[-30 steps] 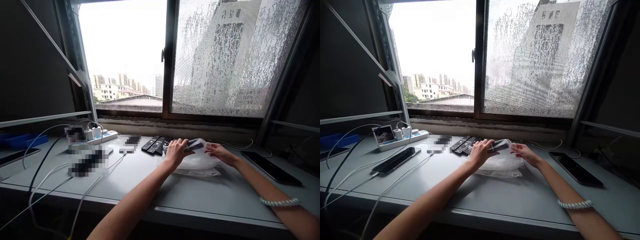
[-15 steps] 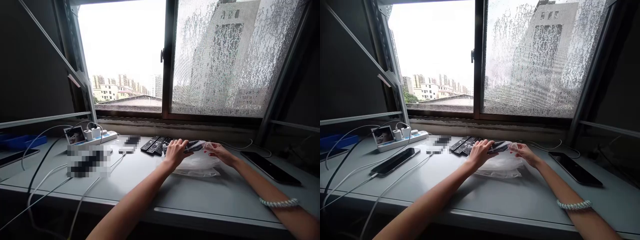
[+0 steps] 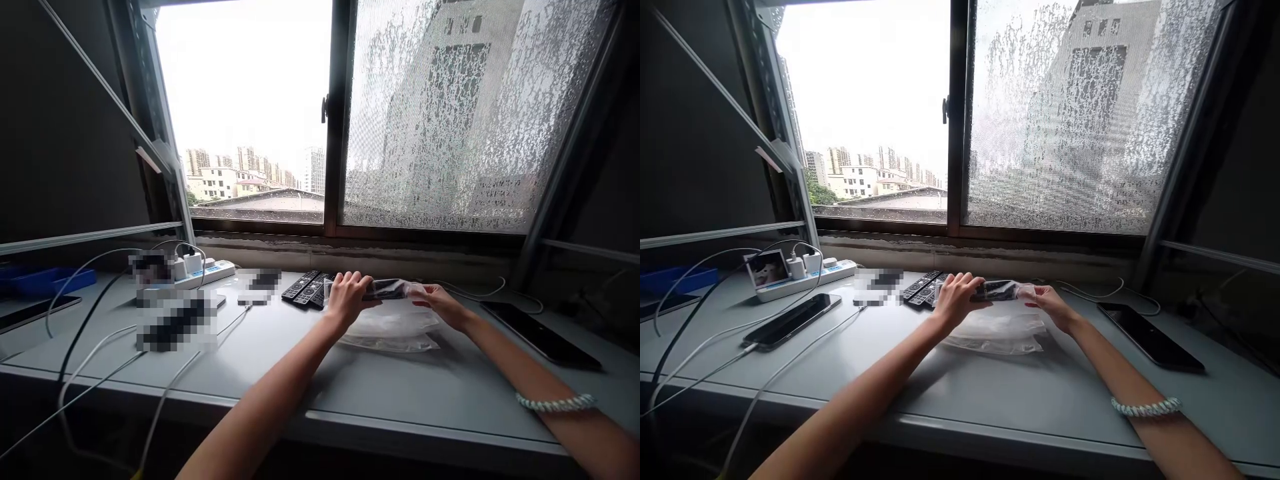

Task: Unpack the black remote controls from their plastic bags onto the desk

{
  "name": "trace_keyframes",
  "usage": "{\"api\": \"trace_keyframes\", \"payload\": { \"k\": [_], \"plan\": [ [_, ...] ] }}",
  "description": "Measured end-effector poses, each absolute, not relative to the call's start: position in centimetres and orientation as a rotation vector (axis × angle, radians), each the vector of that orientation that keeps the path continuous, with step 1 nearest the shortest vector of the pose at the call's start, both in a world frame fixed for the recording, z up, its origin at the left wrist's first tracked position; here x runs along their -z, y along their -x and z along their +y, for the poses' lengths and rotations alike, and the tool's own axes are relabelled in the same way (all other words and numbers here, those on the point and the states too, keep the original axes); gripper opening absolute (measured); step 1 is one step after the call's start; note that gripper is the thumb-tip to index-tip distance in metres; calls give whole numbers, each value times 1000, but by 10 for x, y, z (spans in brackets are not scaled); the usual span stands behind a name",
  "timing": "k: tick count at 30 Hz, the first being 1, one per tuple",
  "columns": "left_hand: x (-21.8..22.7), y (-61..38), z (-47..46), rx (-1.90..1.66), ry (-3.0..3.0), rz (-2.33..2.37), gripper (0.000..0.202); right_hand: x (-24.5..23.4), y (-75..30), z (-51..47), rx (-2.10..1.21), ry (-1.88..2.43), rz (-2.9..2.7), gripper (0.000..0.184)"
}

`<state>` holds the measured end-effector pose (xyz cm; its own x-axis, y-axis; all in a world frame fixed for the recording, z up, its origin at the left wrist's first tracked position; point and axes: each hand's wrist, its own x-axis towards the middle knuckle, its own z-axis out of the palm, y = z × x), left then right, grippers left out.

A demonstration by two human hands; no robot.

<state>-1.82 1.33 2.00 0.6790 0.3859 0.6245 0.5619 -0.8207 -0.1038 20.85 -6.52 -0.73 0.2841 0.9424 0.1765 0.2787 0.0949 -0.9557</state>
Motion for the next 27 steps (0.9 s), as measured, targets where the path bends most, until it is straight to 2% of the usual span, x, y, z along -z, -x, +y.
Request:
{"api": "trace_keyframes", "payload": {
  "k": [10,16,19,23,27],
  "plan": [
    [-19,21,25,909,2671,-959,47,12,-215,-57,-746,1283,-1014,24],
    [-17,22,35,997,2614,-1026,43,15,-221,-56,-807,1193,-766,8],
    [-21,26,37,1054,2556,-1108,37,14,-227,-55,-835,1152,-594,15],
    [-28,30,36,1265,2436,-1197,35,15,-237,-54,-793,1131,-360,21],
    [-32,31,37,1657,2423,-1275,36,18,-244,-53,-765,1122,-186,31]
  ]
}}
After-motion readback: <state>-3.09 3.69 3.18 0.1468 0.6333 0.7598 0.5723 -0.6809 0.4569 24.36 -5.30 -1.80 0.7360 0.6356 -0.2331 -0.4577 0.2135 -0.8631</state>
